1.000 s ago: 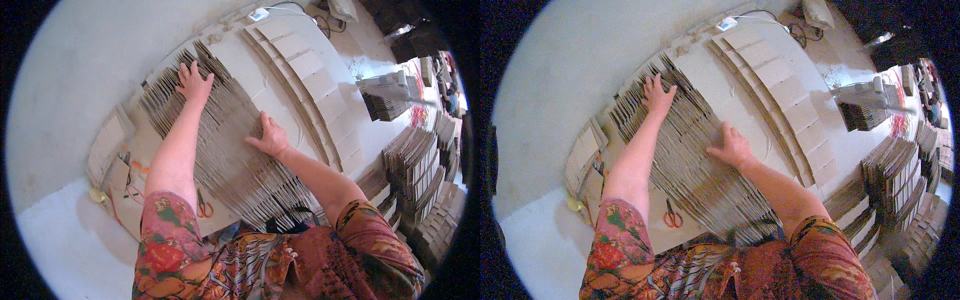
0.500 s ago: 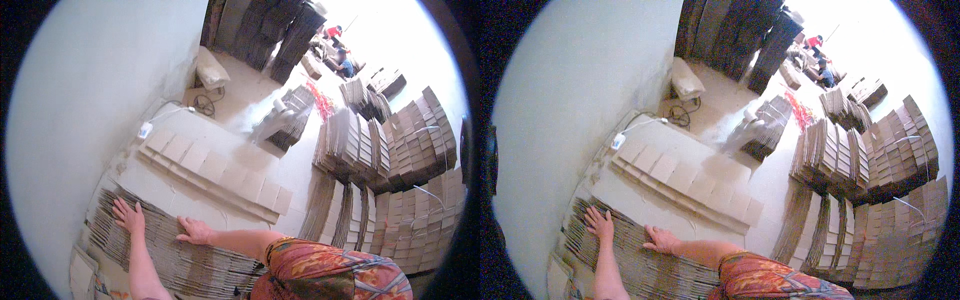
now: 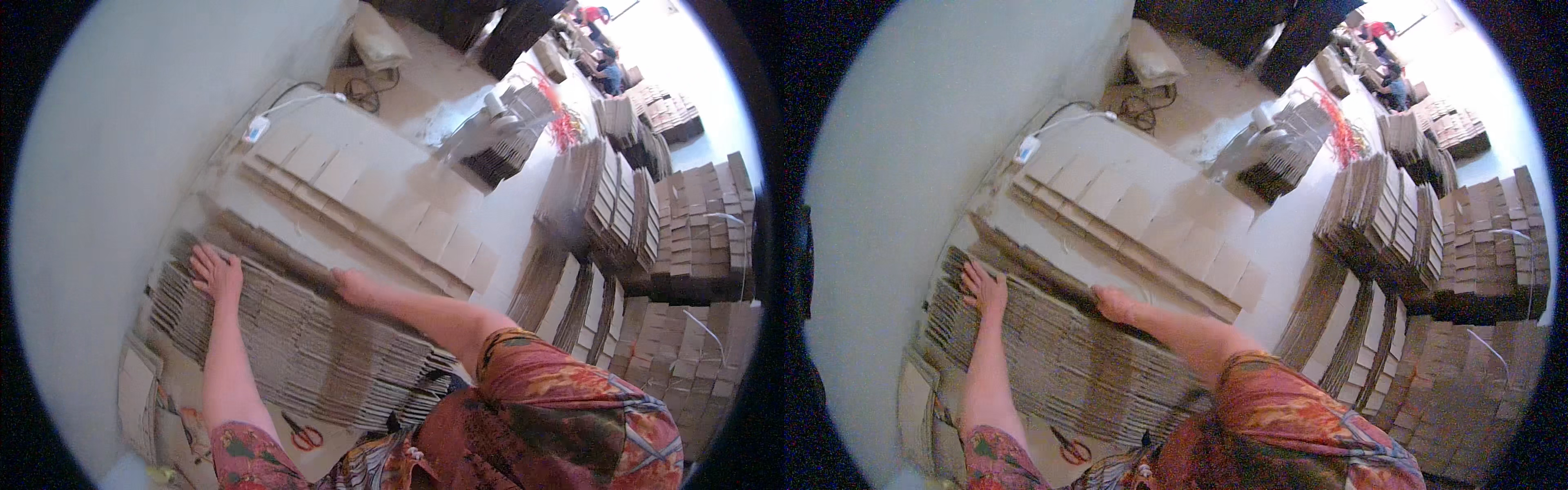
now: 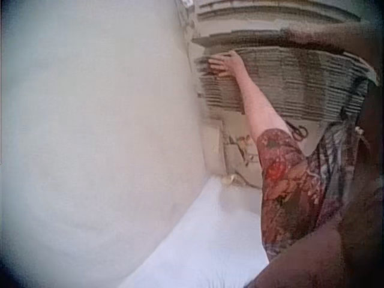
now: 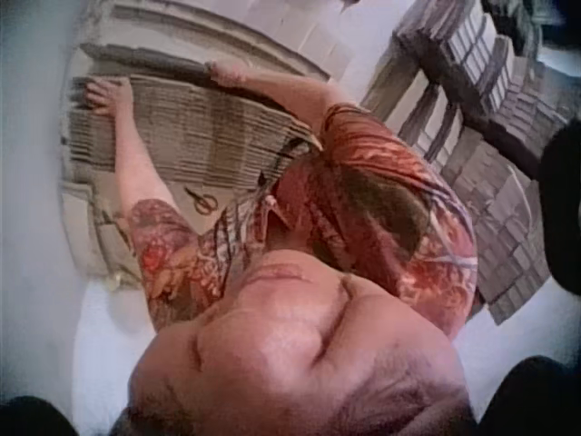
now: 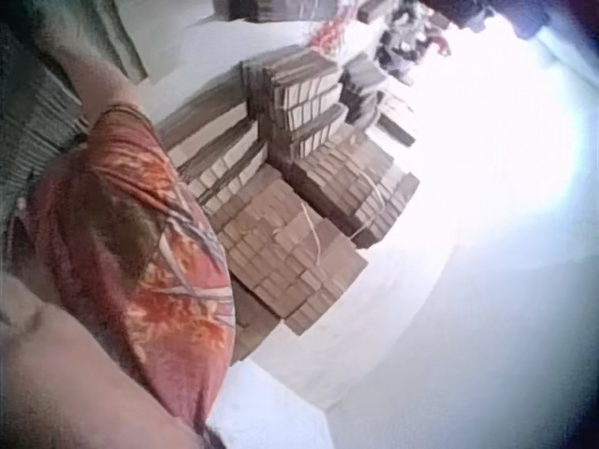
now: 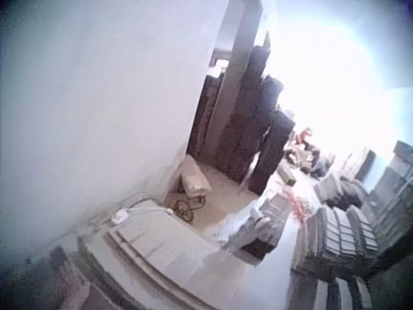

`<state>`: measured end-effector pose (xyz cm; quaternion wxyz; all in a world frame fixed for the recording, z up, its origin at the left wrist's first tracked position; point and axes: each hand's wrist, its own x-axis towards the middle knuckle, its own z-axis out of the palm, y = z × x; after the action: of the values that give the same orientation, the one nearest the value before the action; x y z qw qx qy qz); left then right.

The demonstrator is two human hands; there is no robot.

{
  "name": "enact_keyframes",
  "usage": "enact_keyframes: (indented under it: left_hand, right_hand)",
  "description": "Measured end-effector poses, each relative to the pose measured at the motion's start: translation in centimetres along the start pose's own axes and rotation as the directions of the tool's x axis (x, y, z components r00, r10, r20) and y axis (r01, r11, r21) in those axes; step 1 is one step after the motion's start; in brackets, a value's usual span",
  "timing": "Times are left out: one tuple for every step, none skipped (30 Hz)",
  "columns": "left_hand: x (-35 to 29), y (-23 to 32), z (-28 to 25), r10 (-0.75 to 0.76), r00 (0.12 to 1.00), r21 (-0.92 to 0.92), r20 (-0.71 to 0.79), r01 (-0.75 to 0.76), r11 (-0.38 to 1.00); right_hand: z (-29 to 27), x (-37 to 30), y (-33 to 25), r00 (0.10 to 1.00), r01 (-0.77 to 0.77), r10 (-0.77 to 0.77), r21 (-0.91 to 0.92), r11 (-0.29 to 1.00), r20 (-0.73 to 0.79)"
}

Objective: The person gathers stacks of flat cardboard pieces, aligns them, and ties them into bundles using white plastic ties. The person then moves the tied bundles to the floor and repeats the process with additional stacks.

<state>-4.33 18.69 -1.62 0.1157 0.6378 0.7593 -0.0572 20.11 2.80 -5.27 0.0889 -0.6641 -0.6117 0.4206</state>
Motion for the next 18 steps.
enact_keyframes:
  left_hand:
    - [-0.1,0.0,-0.3,0.0,1.0,-0.014,-0.011,-0.001,1.0]
    - [-0.2,-0.1,-0.3,0.005,1.0,-0.03,-0.02,-0.006,1.0]
    - [-0.3,0.1,-0.2,0.008,1.0,-0.027,-0.017,-0.009,1.0]
    - [-0.4,0.3,-0.1,0.014,1.0,-0.024,-0.013,-0.014,1.0]
    - [-0.3,0.1,0.0,0.008,1.0,-0.017,-0.009,-0.009,1.0]
    - [0.2,-0.7,0.2,-0.002,1.0,-0.003,-0.001,0.002,1.0]
    - [0.3,-1.6,0.4,-0.007,1.0,0.01,-0.029,0.007,1.0]
    - [0.2,-2.0,0.4,-0.01,0.999,0.024,-0.054,0.011,1.0]
    - [0.0,-2.3,0.6,-0.003,0.998,0.041,-0.071,0.006,0.999]
    - [0.0,-1.9,0.8,0.008,0.996,0.023,-0.085,-0.006,1.0]
    - [0.2,-1.8,0.9,0.012,0.994,0.003,-0.107,-0.012,1.0]
    - [0.3,-1.4,1.0,0.01,0.996,-0.013,-0.093,-0.011,1.0]
    - [0.4,-0.9,0.9,0.009,0.997,-0.031,-0.08,-0.012,0.999]
    - [0.4,-0.1,1.0,0.011,0.998,-0.054,-0.065,-0.015,0.998]
    - [0.5,0.0,0.9,0.018,0.997,-0.049,-0.072,-0.022,0.999]
    - [0.5,0.0,0.8,0.022,0.997,-0.043,-0.076,-0.025,0.999]
    - [0.5,-0.1,1.0,0.023,0.997,-0.035,-0.08,-0.026,0.999]
    - [0.6,-0.8,1.3,0.012,0.996,-0.016,-0.09,-0.014,1.0]
  right_hand:
    - [-0.5,0.2,0.4,0.996,0.07,-0.072,-0.031,0.997,-0.054]
    - [-1.0,0.1,0.6,0.99,0.106,-0.107,-0.016,0.994,-0.097]
    - [-2.0,-0.1,1.0,0.98,0.137,-0.138,-0.014,0.99,-0.145]
    - [-3.1,-0.5,1.8,0.983,0.126,-0.145,-0.158,0.979,-0.115]
    - [-4.6,-1.2,2.0,0.945,0.198,-0.25,-0.24,0.95,-0.21]
    - [-6.2,-1.9,1.9,0.884,0.255,-0.358,-0.332,0.908,-0.3]
    - [-8.8,-2.9,-0.5,0.886,0.213,-0.314,-0.3,0.93,-0.343]
    - [-11.9,-4.1,-2.8,0.883,0.166,-0.263,-0.265,0.95,-0.389]
    - [-14.7,-5.1,-4.9,0.969,-0.081,0.03,-0.201,0.976,-0.244]
    - [-15.1,-5.2,-3.8,0.94,-0.122,0.004,-0.323,0.938,-0.342]
    - [-15.4,-4.8,-2.9,0.901,-0.164,-0.047,-0.438,0.884,-0.432]
    - [-15.3,-3.9,-1.6,0.877,-0.207,-0.043,-0.456,0.866,-0.479]
    - [-14.8,-2.8,0.5,0.849,-0.252,-0.041,-0.471,0.845,-0.528]
    - [-13.8,-1.4,3.6,0.837,-0.305,-0.03,-0.511,0.804,-0.547]
    - [-12.5,-0.5,5.4,0.862,-0.341,0.032,-0.53,0.777,-0.506]
    - [-11.3,0.1,6.8,0.882,-0.369,0.094,-0.554,0.746,-0.461]
    - [-10.1,0.3,7.2,0.898,-0.39,0.155,-0.581,0.714,-0.413]
    - [-8.9,0.2,5.9,0.921,-0.315,0.077,-0.611,0.726,-0.382]
